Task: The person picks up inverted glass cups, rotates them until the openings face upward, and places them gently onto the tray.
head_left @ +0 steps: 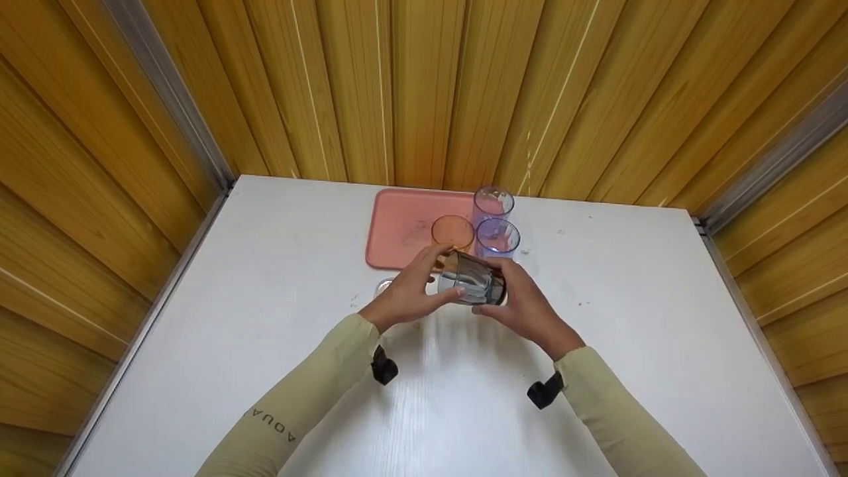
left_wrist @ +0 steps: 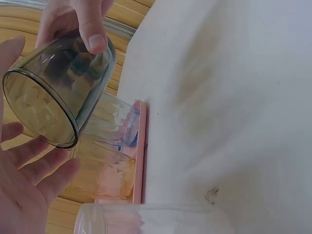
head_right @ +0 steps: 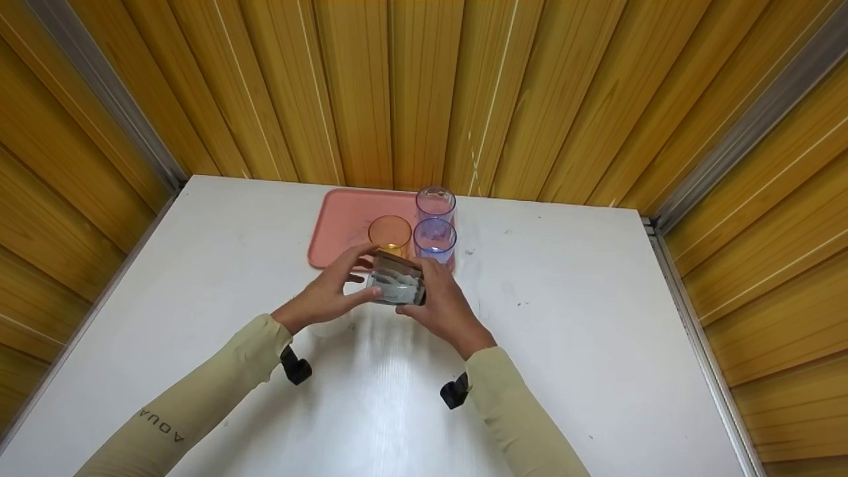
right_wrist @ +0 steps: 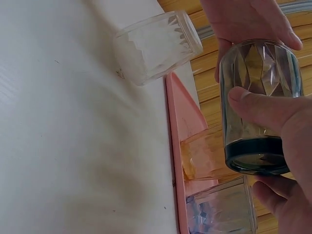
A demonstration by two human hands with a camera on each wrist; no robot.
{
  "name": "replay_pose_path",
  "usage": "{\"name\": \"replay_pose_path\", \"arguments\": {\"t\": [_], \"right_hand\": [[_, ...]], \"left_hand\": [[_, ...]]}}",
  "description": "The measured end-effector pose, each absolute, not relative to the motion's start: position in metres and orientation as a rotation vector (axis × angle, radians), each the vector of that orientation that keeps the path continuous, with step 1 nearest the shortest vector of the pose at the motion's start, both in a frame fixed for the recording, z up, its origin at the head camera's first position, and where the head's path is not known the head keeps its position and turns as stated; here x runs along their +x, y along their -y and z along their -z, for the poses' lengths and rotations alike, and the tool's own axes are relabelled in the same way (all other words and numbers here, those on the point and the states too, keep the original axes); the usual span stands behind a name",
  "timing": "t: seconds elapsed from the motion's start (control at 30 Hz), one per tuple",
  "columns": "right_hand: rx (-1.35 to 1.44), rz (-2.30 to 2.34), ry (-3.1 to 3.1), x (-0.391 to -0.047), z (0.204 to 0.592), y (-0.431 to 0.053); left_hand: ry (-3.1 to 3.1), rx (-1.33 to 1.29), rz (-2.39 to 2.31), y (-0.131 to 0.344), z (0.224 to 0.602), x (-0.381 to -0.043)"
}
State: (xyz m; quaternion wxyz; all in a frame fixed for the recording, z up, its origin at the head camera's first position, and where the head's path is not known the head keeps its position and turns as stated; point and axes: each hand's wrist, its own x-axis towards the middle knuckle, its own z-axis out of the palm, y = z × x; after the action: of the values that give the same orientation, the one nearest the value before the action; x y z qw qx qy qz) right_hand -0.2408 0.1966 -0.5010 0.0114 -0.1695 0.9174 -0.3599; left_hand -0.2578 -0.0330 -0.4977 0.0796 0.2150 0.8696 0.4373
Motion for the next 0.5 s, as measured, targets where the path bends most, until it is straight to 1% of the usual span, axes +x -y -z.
{"name": "replay_pose_path", "arguments": {"t": [0.23,0.5], "right_hand": [[-0.498,1.16,-2.822,-0.2402,0.5032,-0.1965],[-0.456,1.134,-2.75,-0.2384,0.5063,-0.1973]], "left_hand": [[-2.534,0.618,-1.414,0.0315,0.4979,-0.2576],[-2.624,0.619,-1.312,0.028,0.4938,-0.2562]]}}
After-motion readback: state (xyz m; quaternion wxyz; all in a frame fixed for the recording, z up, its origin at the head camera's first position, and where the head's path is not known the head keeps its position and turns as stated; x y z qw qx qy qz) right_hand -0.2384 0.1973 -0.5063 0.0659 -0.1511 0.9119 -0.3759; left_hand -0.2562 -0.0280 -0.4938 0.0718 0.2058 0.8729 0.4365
